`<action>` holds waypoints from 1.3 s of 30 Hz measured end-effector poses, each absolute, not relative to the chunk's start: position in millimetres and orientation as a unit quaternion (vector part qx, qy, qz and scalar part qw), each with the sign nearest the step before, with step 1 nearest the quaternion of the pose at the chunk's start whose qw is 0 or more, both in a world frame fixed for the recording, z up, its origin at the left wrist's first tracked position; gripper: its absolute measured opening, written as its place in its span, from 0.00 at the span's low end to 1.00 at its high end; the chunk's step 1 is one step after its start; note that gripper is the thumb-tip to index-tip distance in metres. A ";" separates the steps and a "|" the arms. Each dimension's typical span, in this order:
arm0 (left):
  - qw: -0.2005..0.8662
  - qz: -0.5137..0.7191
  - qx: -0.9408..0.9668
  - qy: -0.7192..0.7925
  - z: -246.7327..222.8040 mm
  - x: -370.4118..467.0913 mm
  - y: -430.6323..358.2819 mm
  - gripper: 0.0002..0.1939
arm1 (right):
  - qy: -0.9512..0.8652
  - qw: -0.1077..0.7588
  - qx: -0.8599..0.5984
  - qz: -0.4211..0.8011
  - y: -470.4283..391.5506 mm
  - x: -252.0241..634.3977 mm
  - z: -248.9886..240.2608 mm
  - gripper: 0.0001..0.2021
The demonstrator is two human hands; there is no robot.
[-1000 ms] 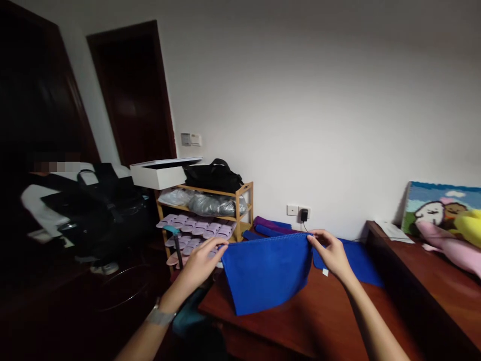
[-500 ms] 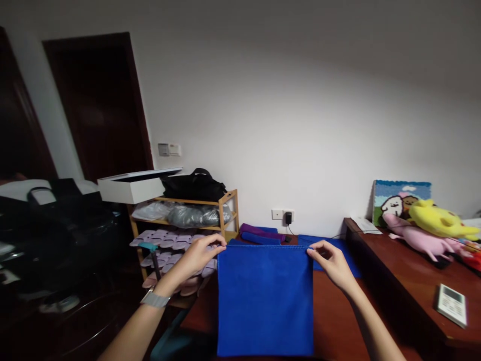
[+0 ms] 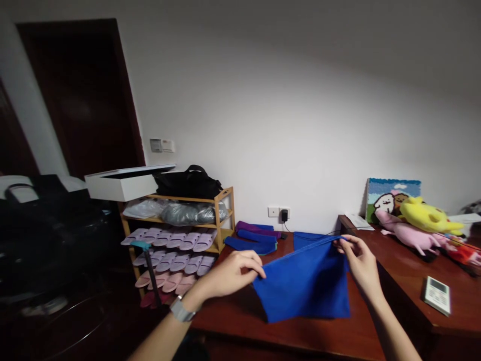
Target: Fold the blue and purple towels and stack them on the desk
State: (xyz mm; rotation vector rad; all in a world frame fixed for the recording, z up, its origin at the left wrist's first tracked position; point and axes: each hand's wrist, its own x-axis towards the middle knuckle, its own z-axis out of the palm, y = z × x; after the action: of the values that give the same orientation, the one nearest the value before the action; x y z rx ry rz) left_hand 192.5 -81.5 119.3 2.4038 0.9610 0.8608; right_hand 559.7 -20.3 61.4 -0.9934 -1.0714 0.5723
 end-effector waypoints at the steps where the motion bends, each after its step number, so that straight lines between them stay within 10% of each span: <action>1: 0.225 0.313 0.862 0.328 114.1 204.1 -84.0 0.15 | -0.472 0.722 -0.451 0.232 -14.1 562.9 61.0 0.30; 6: 0.319 0.333 0.824 0.329 67.5 230.3 -79.6 0.10 | -0.508 0.699 -0.485 0.136 42.5 540.3 53.0 0.28; 13: 0.465 0.373 0.642 0.482 -84.5 173.1 -30.3 0.19 | -0.712 0.457 -0.493 0.202 108.0 375.9 -17.1 0.20; 18: 0.406 0.363 0.569 0.616 -167.4 106.8 -15.2 0.24 | -0.786 0.359 -0.444 0.238 66.4 305.9 -97.2 0.20; 29: 0.354 0.355 0.562 0.657 -195.4 51.1 -23.3 0.22 | -0.758 0.165 -0.625 0.087 -7.8 445.8 -246.0 0.34; 39: 0.310 0.345 0.600 0.652 -201.4 56.9 -28.2 0.13 | -0.746 0.126 -0.648 0.088 0.5 432.5 -220.0 0.33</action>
State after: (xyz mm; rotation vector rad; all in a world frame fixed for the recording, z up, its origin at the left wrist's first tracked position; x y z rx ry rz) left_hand 56.9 -28.2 -201.4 1.5846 1.7213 0.9104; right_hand 432.5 0.5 -220.0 -1.8869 -2.1718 0.2554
